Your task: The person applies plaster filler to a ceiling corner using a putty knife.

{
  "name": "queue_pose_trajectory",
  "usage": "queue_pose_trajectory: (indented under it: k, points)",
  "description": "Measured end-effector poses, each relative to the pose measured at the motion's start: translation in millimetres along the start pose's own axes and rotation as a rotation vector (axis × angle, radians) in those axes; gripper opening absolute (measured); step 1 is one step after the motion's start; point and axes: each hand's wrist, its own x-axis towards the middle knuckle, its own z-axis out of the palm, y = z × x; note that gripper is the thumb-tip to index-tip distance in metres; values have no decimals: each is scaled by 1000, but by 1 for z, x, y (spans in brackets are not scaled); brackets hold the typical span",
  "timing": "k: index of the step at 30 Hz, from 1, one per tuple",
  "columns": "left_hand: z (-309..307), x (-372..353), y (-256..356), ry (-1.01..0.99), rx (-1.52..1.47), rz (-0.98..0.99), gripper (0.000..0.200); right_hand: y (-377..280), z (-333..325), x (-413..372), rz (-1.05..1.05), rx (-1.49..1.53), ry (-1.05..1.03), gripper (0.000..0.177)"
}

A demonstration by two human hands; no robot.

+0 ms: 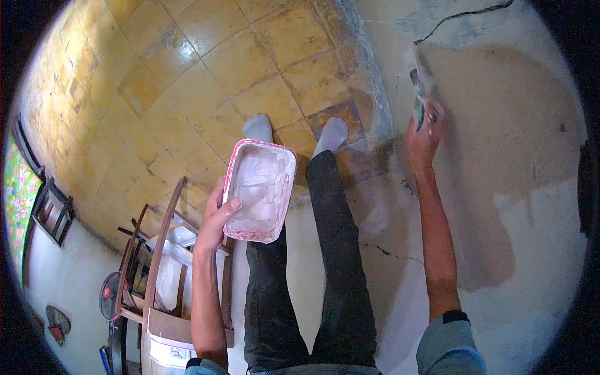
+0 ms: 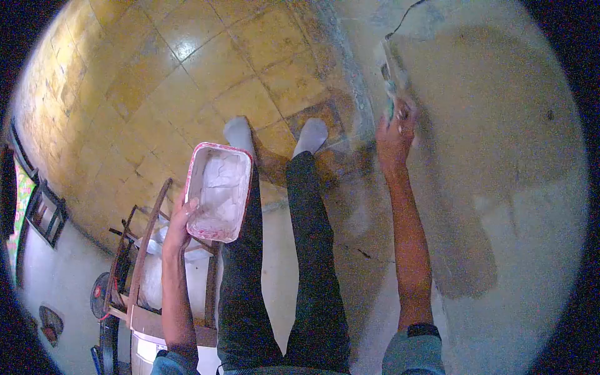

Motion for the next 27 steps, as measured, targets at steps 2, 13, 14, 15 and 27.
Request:
queue_pose_trajectory:
  k: [2,13,14,15,27]
  points:
    - [1,0,2,-12,20,-3,88,-9,13,20,69,-43,-41,44]
    - [3,-3,1,-13,18,2,86,-13,-5,-16,249,-110,-125,59]
    - [3,-3,1,-13,21,9,86,-18,-9,-18,264,-81,-120,59]
    - [2,-3,0,-12,26,15,86,-21,-10,-19,282,-51,-116,58]
    - [12,-8,13,-16,18,17,89,-13,11,-3,217,-39,-54,49]
